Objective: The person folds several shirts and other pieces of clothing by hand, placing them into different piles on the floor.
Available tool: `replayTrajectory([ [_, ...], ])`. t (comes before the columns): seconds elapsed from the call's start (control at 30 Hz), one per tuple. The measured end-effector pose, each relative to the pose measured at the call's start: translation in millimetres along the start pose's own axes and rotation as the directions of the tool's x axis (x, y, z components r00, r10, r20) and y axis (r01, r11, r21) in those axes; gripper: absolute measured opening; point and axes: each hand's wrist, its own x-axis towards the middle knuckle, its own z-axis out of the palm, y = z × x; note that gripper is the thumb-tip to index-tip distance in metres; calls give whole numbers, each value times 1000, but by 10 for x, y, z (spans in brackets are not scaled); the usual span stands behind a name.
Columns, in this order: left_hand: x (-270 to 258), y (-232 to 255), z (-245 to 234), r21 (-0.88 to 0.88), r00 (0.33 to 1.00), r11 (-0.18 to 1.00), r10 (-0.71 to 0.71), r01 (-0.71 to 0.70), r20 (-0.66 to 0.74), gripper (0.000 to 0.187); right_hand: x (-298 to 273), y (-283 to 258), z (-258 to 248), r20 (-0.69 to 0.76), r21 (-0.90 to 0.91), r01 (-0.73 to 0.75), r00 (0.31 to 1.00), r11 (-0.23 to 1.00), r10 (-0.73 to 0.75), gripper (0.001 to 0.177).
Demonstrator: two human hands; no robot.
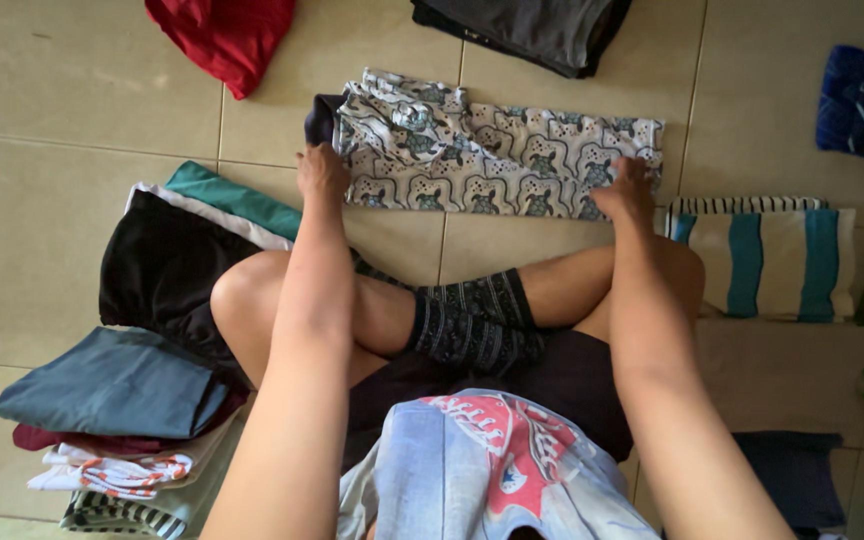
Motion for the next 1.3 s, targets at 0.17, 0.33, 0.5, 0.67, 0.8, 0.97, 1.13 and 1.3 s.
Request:
replayTrajectory([
  [0.17,30,249,70,53,987,996,72,-65,-145,33,21,-178,112,-53,-115,-34,998,993,28,57],
  [0.33,231,392,620,-378,956,909,250,-177,152,27,443,-829,641,-256,509,434,901,743,-351,23],
  [0.5,225,319,615,-680,918,723,342,-122,198,48,704,-2189,1159,-157,764,300,945,571,-287,21],
  [0.67,251,364,381,-670,649,320,185,670,738,72,919,-2622,1497,-288,433,346,928,832,-236,52],
  [0.8,268,363,237,-628,585,191,238,755,775,99,972,-2473,1573,-39,539,203,976,818,-216,25],
  [0.97,335,385,-64,-559,509,163,266,813,819,117,291,-2279,1212,246,878,20,838,478,-487,15],
  [1.13,191,382,-343,-686,717,218,-123,694,686,108,-578,-2387,615,-63,322,871,411,371,-910,21],
  [1.3,219,303,-118,-663,888,630,-99,405,448,80,-754,-2449,514,-174,223,931,329,288,-928,24],
])
